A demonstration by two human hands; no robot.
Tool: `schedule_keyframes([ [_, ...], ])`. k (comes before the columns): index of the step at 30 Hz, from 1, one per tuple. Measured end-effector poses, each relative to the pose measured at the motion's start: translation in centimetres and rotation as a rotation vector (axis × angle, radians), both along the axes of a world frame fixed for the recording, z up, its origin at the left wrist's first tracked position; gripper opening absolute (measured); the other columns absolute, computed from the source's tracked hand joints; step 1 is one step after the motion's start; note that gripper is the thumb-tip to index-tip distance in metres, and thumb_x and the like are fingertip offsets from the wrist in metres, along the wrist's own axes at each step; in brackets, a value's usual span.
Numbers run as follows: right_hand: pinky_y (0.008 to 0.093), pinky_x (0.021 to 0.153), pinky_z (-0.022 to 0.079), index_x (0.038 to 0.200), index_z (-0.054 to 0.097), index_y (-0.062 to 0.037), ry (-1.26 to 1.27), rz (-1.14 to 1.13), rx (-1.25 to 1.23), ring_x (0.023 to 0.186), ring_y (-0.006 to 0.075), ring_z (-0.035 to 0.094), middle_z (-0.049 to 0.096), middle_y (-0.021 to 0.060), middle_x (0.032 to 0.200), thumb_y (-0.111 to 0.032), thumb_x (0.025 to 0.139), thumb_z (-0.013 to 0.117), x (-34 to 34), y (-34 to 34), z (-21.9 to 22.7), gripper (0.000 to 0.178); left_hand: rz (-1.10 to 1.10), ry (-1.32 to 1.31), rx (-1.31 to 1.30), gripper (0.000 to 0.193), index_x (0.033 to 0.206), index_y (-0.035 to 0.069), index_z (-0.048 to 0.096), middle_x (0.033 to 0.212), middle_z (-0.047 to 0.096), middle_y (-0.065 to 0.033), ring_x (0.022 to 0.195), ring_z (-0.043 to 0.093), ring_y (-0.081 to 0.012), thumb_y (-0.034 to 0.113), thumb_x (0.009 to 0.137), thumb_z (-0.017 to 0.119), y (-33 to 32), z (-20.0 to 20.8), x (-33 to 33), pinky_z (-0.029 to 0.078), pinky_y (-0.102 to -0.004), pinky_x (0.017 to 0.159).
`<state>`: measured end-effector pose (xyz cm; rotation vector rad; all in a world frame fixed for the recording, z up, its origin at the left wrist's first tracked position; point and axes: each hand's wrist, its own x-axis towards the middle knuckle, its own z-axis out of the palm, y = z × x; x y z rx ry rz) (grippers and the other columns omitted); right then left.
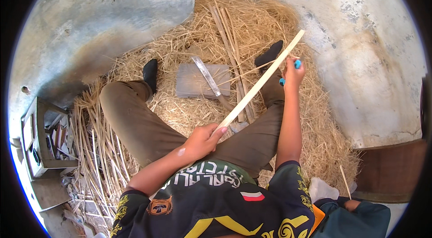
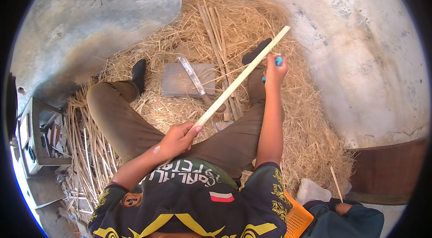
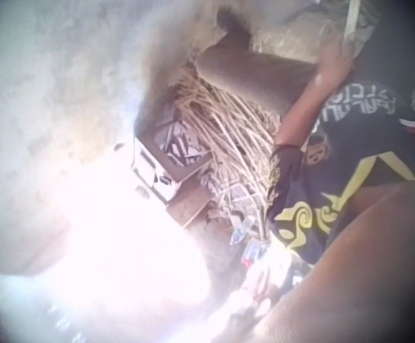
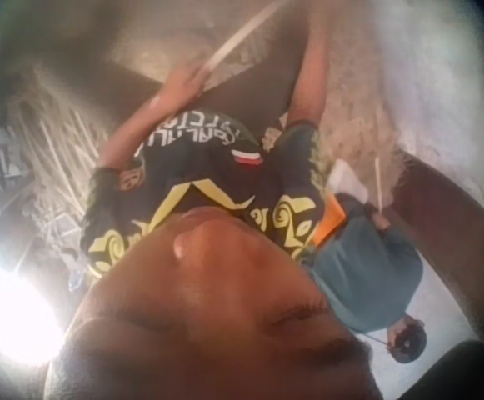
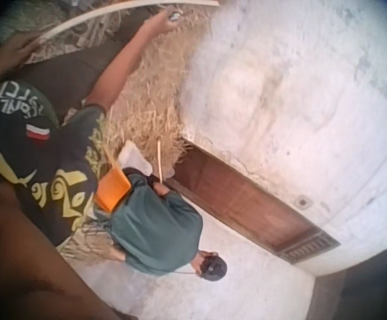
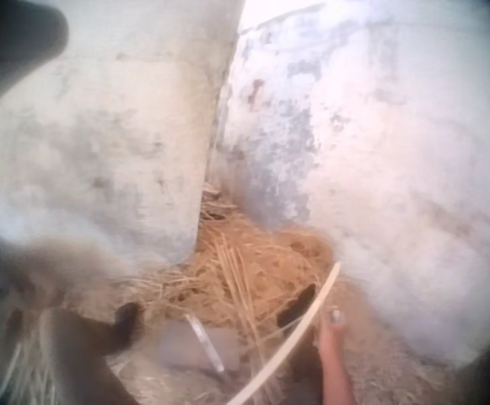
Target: The person sits on a straw-covered floor and uses a large knife to split a long bamboo pole into thin strips. They then switch to a smaller utility knife to further refine and smooth the edges of the bamboo strips.
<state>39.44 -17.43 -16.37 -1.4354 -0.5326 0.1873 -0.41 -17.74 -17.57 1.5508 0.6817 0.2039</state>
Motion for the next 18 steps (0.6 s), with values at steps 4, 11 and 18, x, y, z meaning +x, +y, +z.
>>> schedule_keyframes([
  [4, 0.0242, 0.039, 0.028, 0.106, 0.068, -0.0053, 0.044, -0.015, 0.138, 0.044, 0.0018, 0.038, 0.058, -0.0023, 0.072, -0.014, 0.098, 0.068, -1.0, -0.1, 0.9, 0.012, 0.003, 0.027, 0.021, 0.039, 0.089, 0.004, 0.063, 0.057, 0.055, 0.0003, 0.05, 0.055, -0.007, 0.038, 0.108, 0.056, 0.1, 0.1, 0.1, 0.042, -0.0265, 0.047],
  [11, 0.0214, 0.044, 0.03, 0.111, 0.073, -0.0029, -0.094, 0.006, 0.088, 0.053, 0.0005, 0.043, 0.067, 0.0001, 0.089, -0.017, 0.095, 0.076, -1.5, -0.3, -0.5, 0.021, 0.026, 0.008, -0.018, 0.042, 0.094, 0.001, 0.066, 0.057, 0.059, -0.005, 0.05, 0.058, -0.0118, 0.04, 0.107, 0.058, 0.2, -0.2, -0.1, 0.045, -0.0316, 0.05],
  [18, 0.0247, 0.069, 0.049, 0.107, 0.076, -0.0003, -0.08, -0.046, 0.039, 0.077, 0.0074, 0.062, 0.075, 0.0084, 0.101, -0.021, 0.093, 0.08, -0.5, -0.2, -0.1, 0.025, 0.043, 0.019, -0.019, 0.042, 0.093, 0.001, 0.066, 0.057, 0.059, -0.0055, 0.051, 0.058, -0.0117, 0.04, 0.107, 0.058, 0.2, 0.6, 0.0, 0.045, -0.0318, 0.05],
])
